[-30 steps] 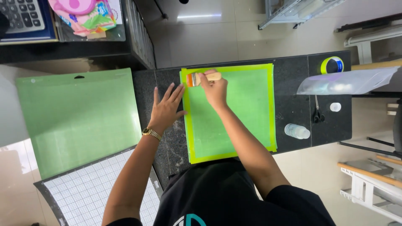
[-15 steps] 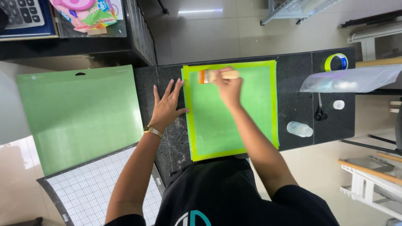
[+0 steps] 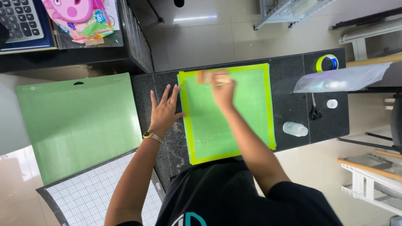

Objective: Applying a layer of adhesive to a green cutting mat using a brush and a bottle of adhesive.

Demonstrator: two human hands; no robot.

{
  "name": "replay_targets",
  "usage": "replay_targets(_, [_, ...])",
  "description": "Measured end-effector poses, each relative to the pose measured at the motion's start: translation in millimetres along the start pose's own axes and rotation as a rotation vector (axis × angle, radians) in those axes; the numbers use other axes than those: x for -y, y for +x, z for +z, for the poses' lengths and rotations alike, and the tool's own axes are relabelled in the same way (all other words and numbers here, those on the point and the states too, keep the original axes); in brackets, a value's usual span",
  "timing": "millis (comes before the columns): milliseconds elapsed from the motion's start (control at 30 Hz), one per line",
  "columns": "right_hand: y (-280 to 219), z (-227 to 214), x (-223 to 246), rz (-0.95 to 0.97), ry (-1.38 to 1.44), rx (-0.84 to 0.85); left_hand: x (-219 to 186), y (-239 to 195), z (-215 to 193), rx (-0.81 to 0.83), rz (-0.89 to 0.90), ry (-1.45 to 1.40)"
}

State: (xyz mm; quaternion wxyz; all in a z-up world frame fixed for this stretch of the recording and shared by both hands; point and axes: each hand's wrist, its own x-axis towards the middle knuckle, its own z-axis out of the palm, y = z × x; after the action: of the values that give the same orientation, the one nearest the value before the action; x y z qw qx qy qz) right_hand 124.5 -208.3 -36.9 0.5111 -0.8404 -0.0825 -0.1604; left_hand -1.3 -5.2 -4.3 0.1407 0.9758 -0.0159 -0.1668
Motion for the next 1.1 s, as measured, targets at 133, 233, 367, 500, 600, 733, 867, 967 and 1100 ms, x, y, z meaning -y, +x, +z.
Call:
replay_targets(133, [-12.3,23.0,36.9,0.11,0.085,0.103,-0.1,0.5,1.5,0.013,-0.008,0.024])
replay_targets(233, [1.6,-12.6,-20.9,0.14,0.091,0.068,0.9,2.8,3.7,0.002,-0.004,0.05])
replay_targets(367, [39.2,-113.8,-82.1,0.072,-0.098,-0.008,-1.1,3.7,6.7,0.022,-0.027,0.043])
replay_targets(500, [73.4,-185.3,-85.0,0.022,-0.415,-0.029,0.2,3.8,8.1,0.021,-0.029,0.077])
replay_targets(600, [88.0,-195.1,-75.9,-0.087,-0.481,-0.006,0.7,4.4,7.9,0.014,-0.016,0.087])
replay_targets(733, [73.0,-182.8,-70.4,-0.096,-0.433,0.08,-1.7,4.3,7.3,0.007,-0.009,0.114])
replay_targets(867, [5.2,-186.0,-80.9,-0.332,-0.572,0.298,-4.7,4.9,4.4,0.055,-0.037,0.14])
replay_targets(967, [-86.8,-201.1,-55.1,-0.385,-0.529,0.45,-7.4,3.1,4.6,0.062,-0.051,0.152])
replay_targets(1100, [-181.7,-218.9,-6.2,-0.331,-0.286,0.701,-5.3,5.3,6.8,0.058,-0.045,0.174])
